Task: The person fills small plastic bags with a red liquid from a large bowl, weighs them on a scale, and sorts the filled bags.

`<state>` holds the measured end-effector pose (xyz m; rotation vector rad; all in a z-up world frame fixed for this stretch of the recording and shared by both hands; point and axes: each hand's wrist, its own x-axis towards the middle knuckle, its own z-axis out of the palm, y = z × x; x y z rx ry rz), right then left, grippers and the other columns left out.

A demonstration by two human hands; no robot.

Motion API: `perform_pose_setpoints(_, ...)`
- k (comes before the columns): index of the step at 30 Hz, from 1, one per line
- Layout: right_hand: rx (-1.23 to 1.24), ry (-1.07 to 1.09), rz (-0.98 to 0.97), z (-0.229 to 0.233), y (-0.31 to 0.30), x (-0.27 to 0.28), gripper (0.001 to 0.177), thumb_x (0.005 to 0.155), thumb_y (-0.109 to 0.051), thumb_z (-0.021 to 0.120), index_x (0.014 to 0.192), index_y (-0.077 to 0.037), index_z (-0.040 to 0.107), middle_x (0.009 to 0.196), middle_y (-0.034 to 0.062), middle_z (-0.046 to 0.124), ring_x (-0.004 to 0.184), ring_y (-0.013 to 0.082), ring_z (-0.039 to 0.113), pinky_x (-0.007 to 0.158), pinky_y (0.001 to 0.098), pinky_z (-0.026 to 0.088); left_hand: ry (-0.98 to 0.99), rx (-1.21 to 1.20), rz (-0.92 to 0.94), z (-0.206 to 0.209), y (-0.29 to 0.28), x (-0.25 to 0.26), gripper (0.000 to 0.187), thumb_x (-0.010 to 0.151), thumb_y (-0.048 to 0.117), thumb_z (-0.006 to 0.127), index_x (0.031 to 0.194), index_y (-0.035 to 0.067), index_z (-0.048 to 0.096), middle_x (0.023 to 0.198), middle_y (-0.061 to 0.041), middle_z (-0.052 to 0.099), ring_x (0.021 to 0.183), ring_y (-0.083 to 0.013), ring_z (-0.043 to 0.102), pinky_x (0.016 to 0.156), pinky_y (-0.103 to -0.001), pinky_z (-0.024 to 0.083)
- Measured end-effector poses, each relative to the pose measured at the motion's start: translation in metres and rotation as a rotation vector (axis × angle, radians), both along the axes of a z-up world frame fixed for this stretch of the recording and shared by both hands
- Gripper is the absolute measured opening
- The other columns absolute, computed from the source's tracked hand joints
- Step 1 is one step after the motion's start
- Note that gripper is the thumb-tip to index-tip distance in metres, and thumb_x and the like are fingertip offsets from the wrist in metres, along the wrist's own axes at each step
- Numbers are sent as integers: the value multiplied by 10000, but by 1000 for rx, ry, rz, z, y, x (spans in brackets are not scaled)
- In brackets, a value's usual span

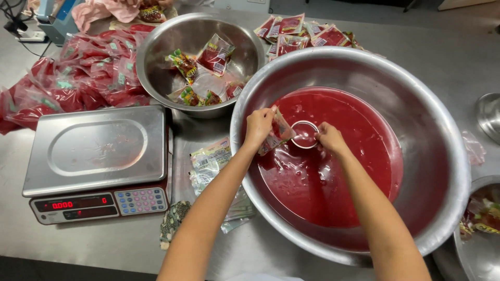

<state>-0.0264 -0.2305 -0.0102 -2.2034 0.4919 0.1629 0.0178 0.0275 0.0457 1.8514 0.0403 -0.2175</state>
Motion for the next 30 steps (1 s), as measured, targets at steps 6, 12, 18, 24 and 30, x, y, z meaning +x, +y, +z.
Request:
perform_pose_setpoints(6,-37,-68,67,76,2,-5,175,851,-99,649,1005,-18,659,654,146,675,428,221,619,443,323,497,34,101,-40,-9,-6,-3,372,953,361,481,937,103,748,533,-110,664,504,-207,697,528,-292,606)
perform_pose_setpoints(12,-124,-110,151,160,32,-18,175,863,-80,636,1019,-6,659,710,152,677,447,225,628,468,334,500,5,148,-109,-27,-18,4,406,972,369,472,960,68,744,540,-127,671,509,-215,699,533,-301,601)
perform_pose_setpoints(18,-508,-101,258,185,59,-29,230,927,-265,579,1117,-136,591,992,152,710,987,402,668,854,516,522,55,103,-121,-37,-22,7,384,968,337,476,925,69,748,576,-158,670,494,-208,689,466,-258,582)
perform_pose_setpoints(24,-1036,-505,526,148,71,-46,243,955,-167,466,1182,-91,509,755,133,651,706,324,706,615,510,576,9,182,-154,-47,-21,7,316,952,214,481,895,56,748,551,-149,666,478,-233,682,451,-290,577)
perform_pose_setpoints(30,-1027,-671,357,143,26,-55,285,917,-198,579,1197,-148,552,778,87,661,758,287,691,637,459,573,-74,96,-111,-8,9,8,365,960,323,490,862,80,744,517,-115,649,444,-204,670,391,-293,570)
